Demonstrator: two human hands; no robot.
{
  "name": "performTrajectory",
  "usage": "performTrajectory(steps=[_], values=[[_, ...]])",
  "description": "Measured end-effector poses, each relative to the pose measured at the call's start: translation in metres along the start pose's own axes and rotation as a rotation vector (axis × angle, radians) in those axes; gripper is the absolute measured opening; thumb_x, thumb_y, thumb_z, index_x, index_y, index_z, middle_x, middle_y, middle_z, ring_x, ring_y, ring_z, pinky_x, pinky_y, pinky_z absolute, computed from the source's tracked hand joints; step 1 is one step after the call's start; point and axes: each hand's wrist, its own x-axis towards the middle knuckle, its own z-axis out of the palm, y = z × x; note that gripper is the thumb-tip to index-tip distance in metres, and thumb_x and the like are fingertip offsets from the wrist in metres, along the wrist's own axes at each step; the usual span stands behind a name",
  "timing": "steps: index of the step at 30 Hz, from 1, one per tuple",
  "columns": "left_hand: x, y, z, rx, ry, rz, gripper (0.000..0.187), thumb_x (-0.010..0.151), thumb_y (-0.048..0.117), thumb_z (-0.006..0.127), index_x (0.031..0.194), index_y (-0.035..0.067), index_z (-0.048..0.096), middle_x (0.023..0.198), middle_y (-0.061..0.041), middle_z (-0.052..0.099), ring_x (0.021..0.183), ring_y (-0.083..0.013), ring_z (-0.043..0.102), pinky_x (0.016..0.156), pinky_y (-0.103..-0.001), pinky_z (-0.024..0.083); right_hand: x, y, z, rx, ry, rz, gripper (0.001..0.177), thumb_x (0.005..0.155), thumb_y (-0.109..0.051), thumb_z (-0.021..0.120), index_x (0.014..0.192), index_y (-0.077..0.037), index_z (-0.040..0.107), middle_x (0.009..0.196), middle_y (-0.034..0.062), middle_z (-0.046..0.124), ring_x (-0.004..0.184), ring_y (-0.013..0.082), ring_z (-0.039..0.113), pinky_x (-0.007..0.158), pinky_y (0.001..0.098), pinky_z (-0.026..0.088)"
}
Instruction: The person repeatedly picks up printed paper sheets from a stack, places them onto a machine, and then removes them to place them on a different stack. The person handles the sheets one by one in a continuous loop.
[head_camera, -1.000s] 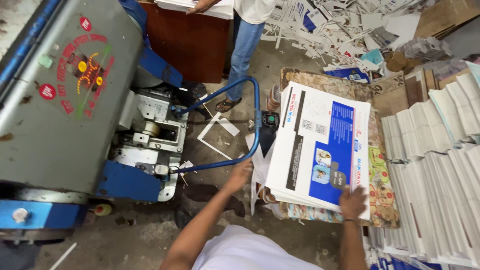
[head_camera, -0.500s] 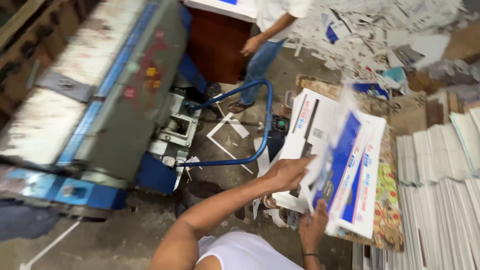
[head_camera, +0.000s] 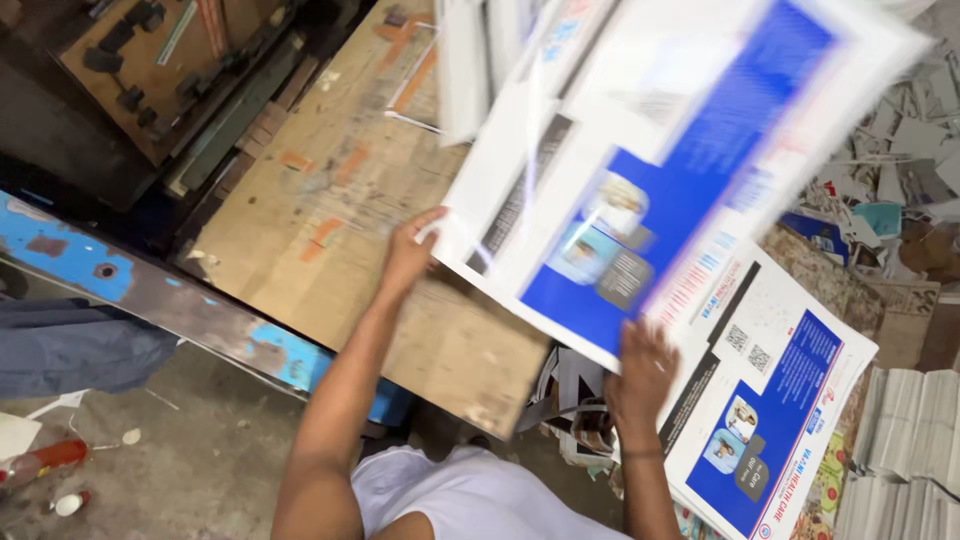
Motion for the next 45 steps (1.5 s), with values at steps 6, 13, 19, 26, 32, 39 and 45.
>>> performTrajectory(steps=[6,13,19,26,32,39,45], values=[[0.087,-0.081,-0.124,0.861,0.65,0.109,0.025,0.089,0.014,0.069,0.109,0.023,0.082,0.1,-0.012,0.077,0.095,-0.0332,0.071,0.086,-0.045,0.054,0.11,-0.126,0.04,0.072,-0.307,-0.314,0.07,0.08,-0.002,0.063,0.147,-0.016,0.052,0.155,0.0079,0.051,0.146,0.0281,0.043,0.119,0.0527,0.03],[0.157,-0.097,-0.245,0.955,0.806,-0.377,0.021,0.093,0.026,0.069,0.113,0.026,0.077,0.105,-0.02,0.072,0.089,-0.0341,0.072,0.074,-0.049,0.056,0.119,-0.153,0.008,0.409,0.072,-0.592,0.036,0.093,-0.015,0.071,0.125,-0.003,0.061,0.131,0.0166,0.063,0.127,0.0339,0.059,0.111,0.0495,0.048],[0.11,-0.058,-0.345,0.708,0.78,0.302,0.02,0.096,0.004,0.063,0.111,0.007,0.075,0.108,-0.015,0.074,0.098,-0.0237,0.07,0.09,-0.038,0.056,0.049,-0.076,-0.017,0.488,0.218,-0.081,0.009,0.089,-0.008,0.074,0.098,-0.006,0.073,0.1,0.0105,0.073,0.097,0.0271,0.069,0.089,0.0383,0.056],[-0.051,0.034,-0.355,0.057,0.707,0.738,0.024,0.097,-0.009,0.057,0.118,-0.003,0.068,0.114,-0.015,0.073,0.099,-0.0219,0.071,0.091,-0.034,0.058,-0.085,-0.032,0.058,0.84,-0.18,0.508,0.021,0.094,-0.019,0.068,0.109,-0.006,0.073,0.098,0.0119,0.076,0.085,0.0253,0.074,0.075,0.0361,0.058],[-0.094,0.05,-0.171,-0.119,0.468,0.724,0.033,0.098,-0.01,0.052,0.129,-0.004,0.059,0.119,-0.018,0.07,0.094,-0.0271,0.074,0.083,-0.035,0.061,-0.161,-0.036,0.072,0.68,-0.326,-0.226,0.03,0.083,-0.004,0.061,0.112,-0.006,0.068,0.098,0.0168,0.071,0.091,0.0386,0.071,0.078,0.0449,0.056],[-0.098,-0.078,0.12,0.36,-0.272,0.486,0.029,0.101,0.003,0.048,0.119,0.008,0.071,0.117,-0.013,0.073,0.104,-0.0296,0.071,0.092,-0.039,0.055,-0.199,0.167,0.041,0.594,-0.072,0.709,0.044,0.1,-0.015,0.048,0.14,-0.017,0.066,0.087,0.0246,0.069,0.074,0.0435,0.066,0.07,0.0495,0.055],[-0.183,-0.184,0.304,0.454,-0.673,0.296,0.067,0.095,0.021,0.068,0.152,0.005,0.038,0.14,-0.025,0.054,0.127,-0.0374,0.056,0.105,-0.045,0.045,-0.23,0.235,0.038,0.056,0.053,0.815,0.053,0.095,-0.036,0.061,0.137,-0.004,0.056,0.131,0.0194,0.066,0.124,0.0382,0.062,0.095,0.0582,0.05]])
